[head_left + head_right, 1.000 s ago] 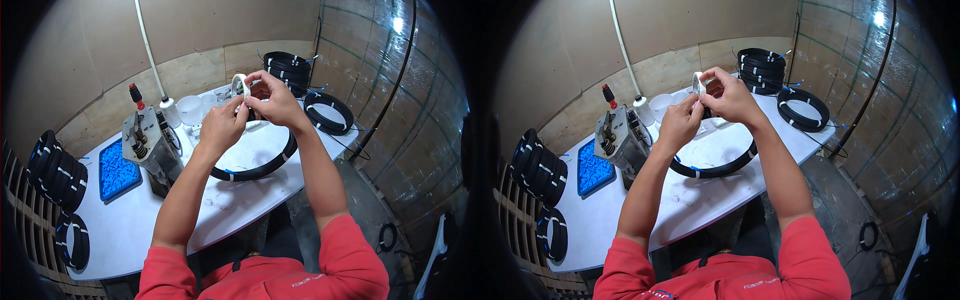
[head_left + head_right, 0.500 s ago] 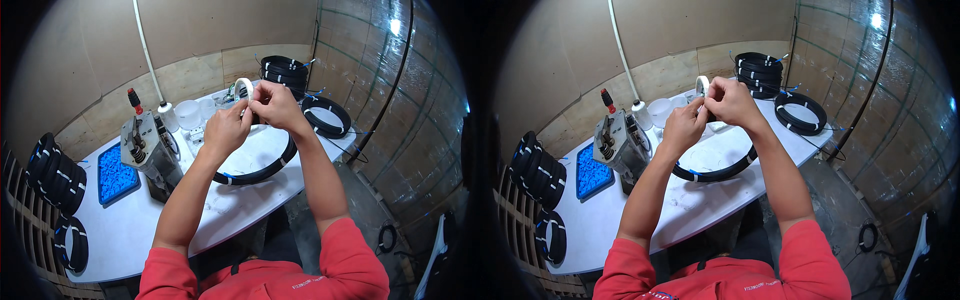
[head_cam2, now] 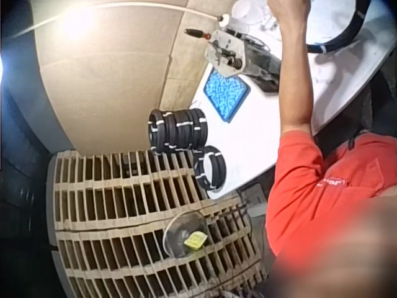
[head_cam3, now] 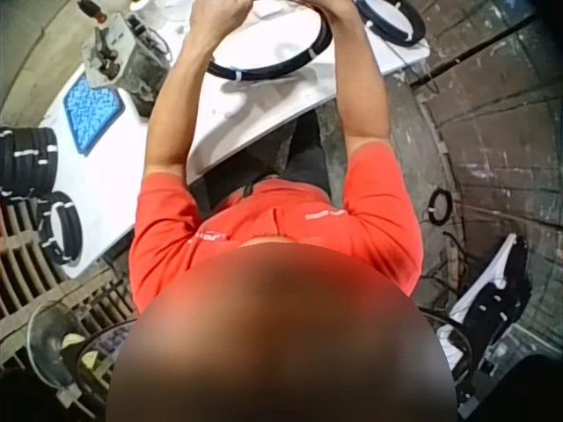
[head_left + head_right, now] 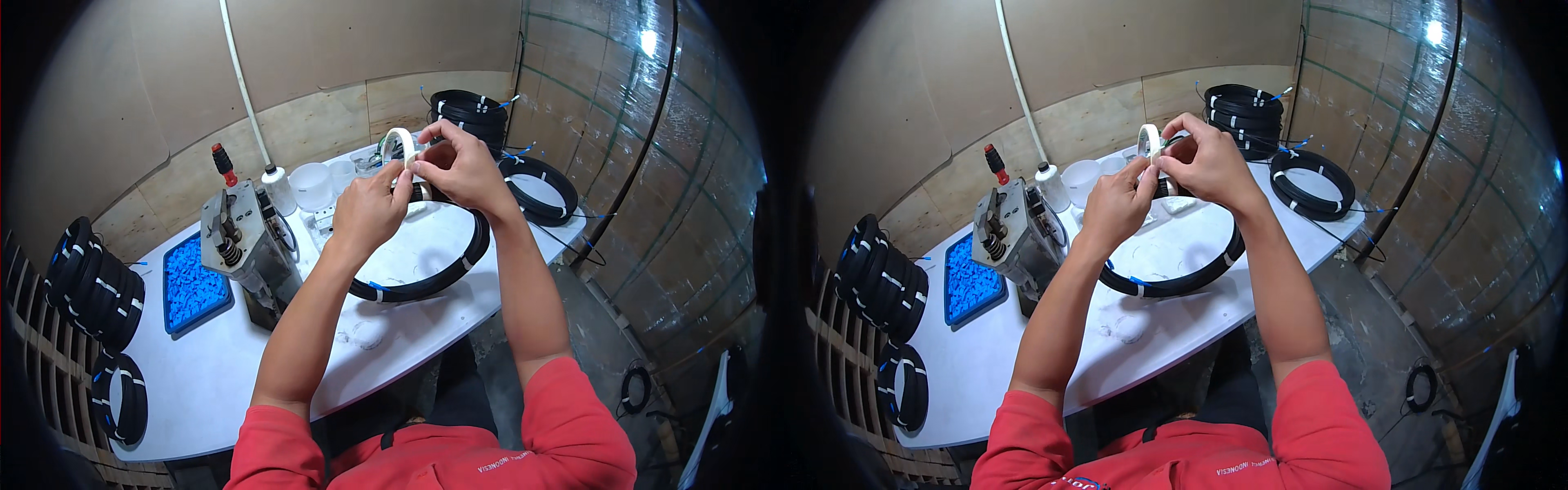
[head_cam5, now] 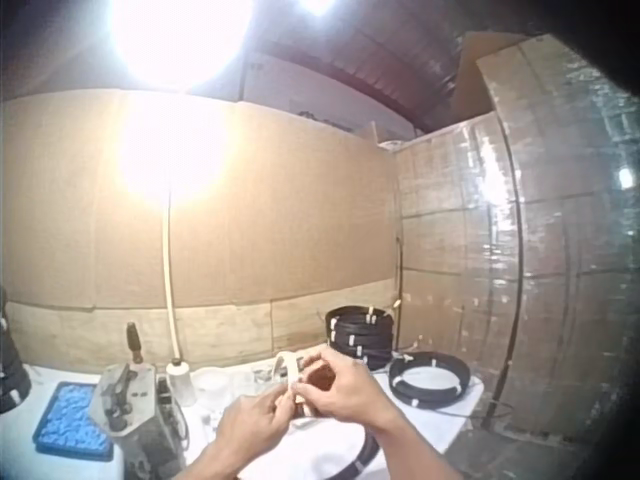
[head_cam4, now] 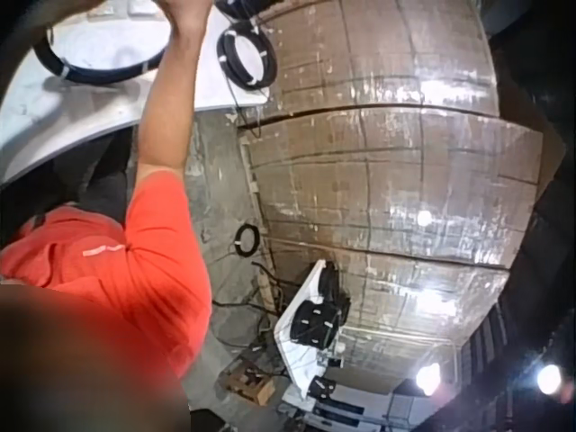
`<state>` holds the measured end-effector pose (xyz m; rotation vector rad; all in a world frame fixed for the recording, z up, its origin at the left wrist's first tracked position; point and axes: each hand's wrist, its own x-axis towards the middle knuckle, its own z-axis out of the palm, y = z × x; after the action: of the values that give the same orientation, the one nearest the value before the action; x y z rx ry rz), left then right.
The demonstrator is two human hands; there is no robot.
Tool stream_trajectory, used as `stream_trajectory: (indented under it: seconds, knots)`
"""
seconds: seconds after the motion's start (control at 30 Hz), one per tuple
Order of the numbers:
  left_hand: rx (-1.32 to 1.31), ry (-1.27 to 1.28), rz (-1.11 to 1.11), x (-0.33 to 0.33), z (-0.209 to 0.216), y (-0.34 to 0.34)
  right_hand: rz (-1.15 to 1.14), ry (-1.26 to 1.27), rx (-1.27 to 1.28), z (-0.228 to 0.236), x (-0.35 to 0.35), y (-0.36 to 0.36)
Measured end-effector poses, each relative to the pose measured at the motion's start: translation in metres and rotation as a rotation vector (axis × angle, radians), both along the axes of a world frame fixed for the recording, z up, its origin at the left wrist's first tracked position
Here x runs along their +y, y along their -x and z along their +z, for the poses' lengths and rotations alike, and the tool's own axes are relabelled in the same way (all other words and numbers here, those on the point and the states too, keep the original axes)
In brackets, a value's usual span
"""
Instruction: Applying white adhesive tape to a coiled black cable at regular intervals to secure it.
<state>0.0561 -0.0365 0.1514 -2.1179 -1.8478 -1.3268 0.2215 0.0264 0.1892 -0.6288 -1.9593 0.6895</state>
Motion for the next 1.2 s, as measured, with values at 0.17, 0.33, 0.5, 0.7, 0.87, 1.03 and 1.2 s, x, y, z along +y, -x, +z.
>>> stream_trajectory:
  seconds: [0.17, 0.33, 0.5, 0.7, 0.87, 1.03, 1.2]
  knots:
    - [-0.001, 0.014, -0.004, 0.003, 0.000, 0.002, -0.071, -0.464, -0.036, -0.003, 0.012, 0.001]
    - [-0.033, 0.055, 0.024, 0.005, 0.001, 0.005, 0.088, -0.075, 0.560, -0.008, 0.009, 0.002]
    - [-0.053, 0.027, -0.017, 0.007, -0.004, 0.008, 0.242, 0.251, -0.194, -0.012, 0.027, 0.002]
    - [-0.056, 0.032, -0.002, 0.009, -0.005, 0.012, 0.330, 0.404, -0.021, -0.007, 0.026, 0.010]
    - [-0.026, 0.105, 0.035, 0.001, 0.000, 0.017, 0.194, 0.508, 0.425, 0.010, 0.032, -0.003]
    - [0.250, 0.029, -0.060, -0.002, 0.000, 0.017, -0.006, 0.200, 0.151, 0.023, 0.022, -0.027]
    - [0.316, 0.015, -0.011, 0.005, -0.003, 0.021, -0.238, -0.189, -0.207, 0.045, -0.022, -0.024]
